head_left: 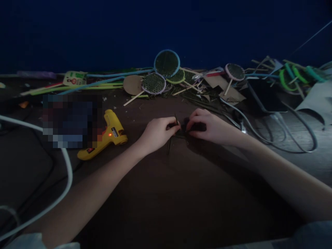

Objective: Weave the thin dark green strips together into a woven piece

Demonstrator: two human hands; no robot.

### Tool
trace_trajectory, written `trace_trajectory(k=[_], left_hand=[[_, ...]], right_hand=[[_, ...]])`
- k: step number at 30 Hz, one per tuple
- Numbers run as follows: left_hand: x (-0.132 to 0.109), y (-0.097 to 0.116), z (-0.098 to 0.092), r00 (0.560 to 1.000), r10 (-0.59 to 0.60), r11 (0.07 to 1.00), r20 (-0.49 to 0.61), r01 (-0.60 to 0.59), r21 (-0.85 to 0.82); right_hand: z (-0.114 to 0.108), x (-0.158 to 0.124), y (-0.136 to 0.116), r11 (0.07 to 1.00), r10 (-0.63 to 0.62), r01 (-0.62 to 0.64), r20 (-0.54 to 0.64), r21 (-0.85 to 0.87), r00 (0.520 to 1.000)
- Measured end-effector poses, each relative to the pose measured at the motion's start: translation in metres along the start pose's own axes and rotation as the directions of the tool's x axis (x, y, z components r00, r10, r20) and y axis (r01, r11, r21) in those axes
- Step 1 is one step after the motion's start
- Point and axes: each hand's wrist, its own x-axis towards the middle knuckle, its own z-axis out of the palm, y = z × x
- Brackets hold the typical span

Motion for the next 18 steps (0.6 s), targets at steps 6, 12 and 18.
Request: trace_trajectory(k=[6, 12, 18], left_hand=[[-0.0002, -0.0017, 0.0016, 1.0, -0.014, 1.0, -0.002, 0.014, -0.005], [0.0004, -0.0007, 0.0018, 0.999, -0.037, 0.999, 0.002, 0.037, -0.031], [0.0007, -0.0016, 0.0012, 0.999, -0.039, 0.999, 0.017, 0.04, -0.034]], right_hand=[[-0.0013, -0.0006, 0.0005, 0.991, -0.106, 0.105, -0.01, -0.085, 0.994], [-0.0037, 0.0, 0.0008, 0.93, -0.296, 0.292, 0.015, -0.225, 0.955], [-0.0063, -0.0014, -0.0038, 0.816, -0.41, 0.399, 0.069, -0.417, 0.91]])
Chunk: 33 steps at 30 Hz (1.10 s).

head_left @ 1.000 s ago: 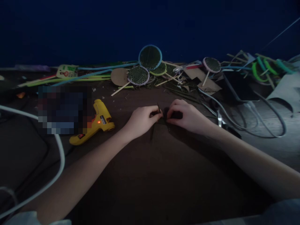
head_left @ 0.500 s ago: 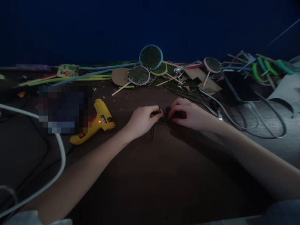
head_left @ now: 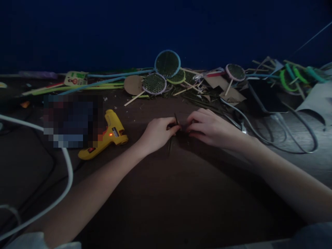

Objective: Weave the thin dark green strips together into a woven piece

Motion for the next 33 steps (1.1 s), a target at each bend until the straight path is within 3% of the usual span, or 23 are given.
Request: trace_trajectory(k=[6, 12, 16, 25, 28, 33], left_hand=[[0.0, 0.001, 0.0, 1.0, 0.012, 1.0, 0.003, -0.012, -0.001], [0.0, 0.0, 0.0, 1.0, 0.012, 1.0, 0.002, -0.012, 0.01], [0.0, 0.0, 0.0, 1.0, 0.019, 1.0, 0.004, -0.019, 0.017], [0.0, 0.002, 0.0, 1.0, 0.008, 1.0, 0.006, -0.008, 0.011], [0.0, 0.001, 0.0, 1.0, -0.002, 1.0, 0.0, 0.002, 0.005], [0.001, -0.001, 0.001, 1.0, 0.002, 0.999, -0.008, -0.002, 0.035]], right_hand=[[-0.001, 0.002, -0.004, 0.99, -0.065, 0.064, 0.001, -0.122, 0.998], [0.0, 0.002, -0.003, 0.99, -0.058, 0.059, 0.007, -0.126, 0.998], [-0.001, 0.001, -0.001, 0.993, -0.059, 0.054, -0.049, -0.106, 0.997], [0.004, 0.003, 0.003, 0.992, 0.046, -0.024, -0.182, 0.124, 0.982], [0.006, 0.003, 0.002, 0.971, 0.104, -0.067, -0.156, 0.229, 0.982], [0.009, 0.002, 0.003, 0.952, 0.088, -0.049, -0.117, 0.301, 0.989]])
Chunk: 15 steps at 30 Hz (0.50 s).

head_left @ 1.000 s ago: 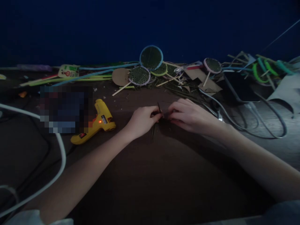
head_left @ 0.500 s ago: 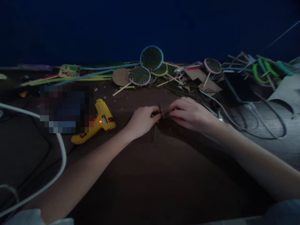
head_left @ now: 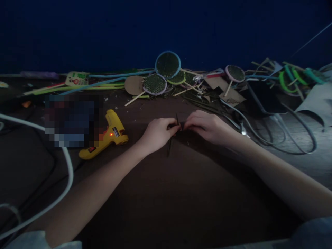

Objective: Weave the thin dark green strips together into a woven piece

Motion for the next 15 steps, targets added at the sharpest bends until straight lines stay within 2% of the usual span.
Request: trace_trajectory(k=[6, 15], left_hand=[[0.0, 0.001, 0.0, 1.0, -0.004, 1.0, -0.005, 0.004, 0.009], [0.0, 0.001, -0.001, 1.0, 0.006, 0.999, 0.008, -0.006, 0.034]], right_hand=[[0.004, 0.001, 0.002, 0.998, 0.069, -0.068, -0.069, 0.01, 0.995], [0.009, 0.007, -0.008, 0.996, 0.034, -0.049, -0.181, -0.079, 0.983]])
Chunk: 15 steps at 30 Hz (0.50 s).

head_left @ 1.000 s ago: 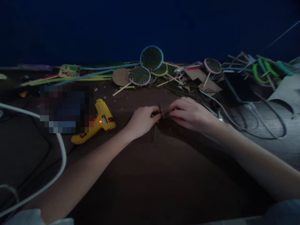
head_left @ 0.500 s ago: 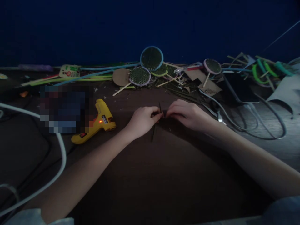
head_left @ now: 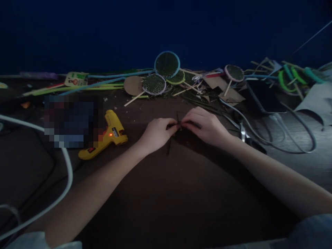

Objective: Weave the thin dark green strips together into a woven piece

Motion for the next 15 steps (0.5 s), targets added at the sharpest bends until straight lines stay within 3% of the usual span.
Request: trace_trajectory(k=[7, 15], left_hand=[[0.0007, -0.001, -0.0021, 0.999, 0.01, 1.0, 0.032, -0.009, -0.02], [0.0, 0.0002, -0.0028, 1.0, 0.006, 1.0, 0.016, -0.007, 0.027]], right_hand=[[0.0049, -0.0011, -0.0038, 0.994, 0.107, -0.109, -0.052, -0.032, 0.993], [0.0088, -0.0005, -0.0026, 0.991, 0.125, -0.123, -0.042, 0.057, 0.991]])
